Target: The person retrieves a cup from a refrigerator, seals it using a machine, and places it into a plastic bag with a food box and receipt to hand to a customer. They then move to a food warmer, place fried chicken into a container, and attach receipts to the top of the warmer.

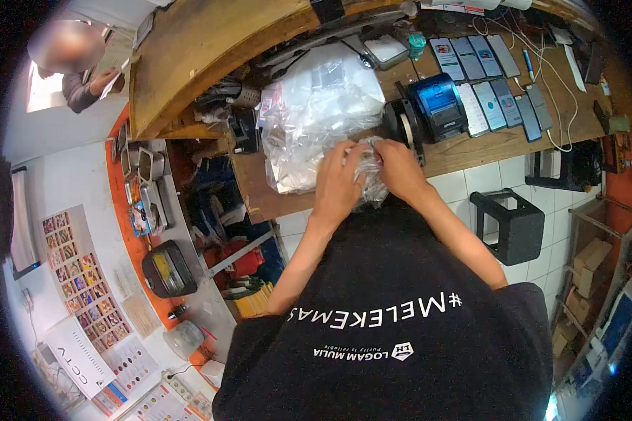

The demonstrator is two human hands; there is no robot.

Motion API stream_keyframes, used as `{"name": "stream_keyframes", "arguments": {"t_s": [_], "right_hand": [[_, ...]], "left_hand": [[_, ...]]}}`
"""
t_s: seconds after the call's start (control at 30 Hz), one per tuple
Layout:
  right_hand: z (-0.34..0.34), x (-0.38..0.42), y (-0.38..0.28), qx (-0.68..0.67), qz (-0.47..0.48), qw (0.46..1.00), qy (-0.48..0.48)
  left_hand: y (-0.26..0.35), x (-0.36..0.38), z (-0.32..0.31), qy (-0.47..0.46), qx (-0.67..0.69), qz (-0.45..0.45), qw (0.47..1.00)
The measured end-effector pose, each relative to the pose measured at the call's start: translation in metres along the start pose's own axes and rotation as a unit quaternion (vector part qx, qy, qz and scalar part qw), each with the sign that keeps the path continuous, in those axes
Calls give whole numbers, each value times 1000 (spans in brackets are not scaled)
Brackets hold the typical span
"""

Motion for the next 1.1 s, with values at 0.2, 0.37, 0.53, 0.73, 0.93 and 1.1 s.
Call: {"name": "stream_keyframes", "arguments": {"t_s": [0.2,0.37,0.53,0.73,0.93,1.1], "right_hand": [[-7,1,-85,36,125,991,44],[-86,-4,-27,44,-66,938,-336],[-127,1,-46,257,-111,905,-322],[-91,-14,-98,96,30,768,-632],[-38,-56,12,289,-85,925,-234],[-72,-44,49,320,-120,917,-206]], "left_hand": [[-26,29,-19,-120,172,157,965],[-27,52,29,-109,259,192,940],[-43,111,75,-217,297,197,909],[-75,145,88,-261,155,257,918],[-110,161,109,-214,102,333,913],[-134,160,125,-200,79,369,904]]}}
Point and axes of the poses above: each hand's wrist, its own x-axis away from the middle knuckle, its own z-axis out of the back of the hand, y = z × x, the point moved 1 cm from there along -x, towards the middle knuckle, and after that the axes turned 11 degrees about -x, right-handed, at the moved point
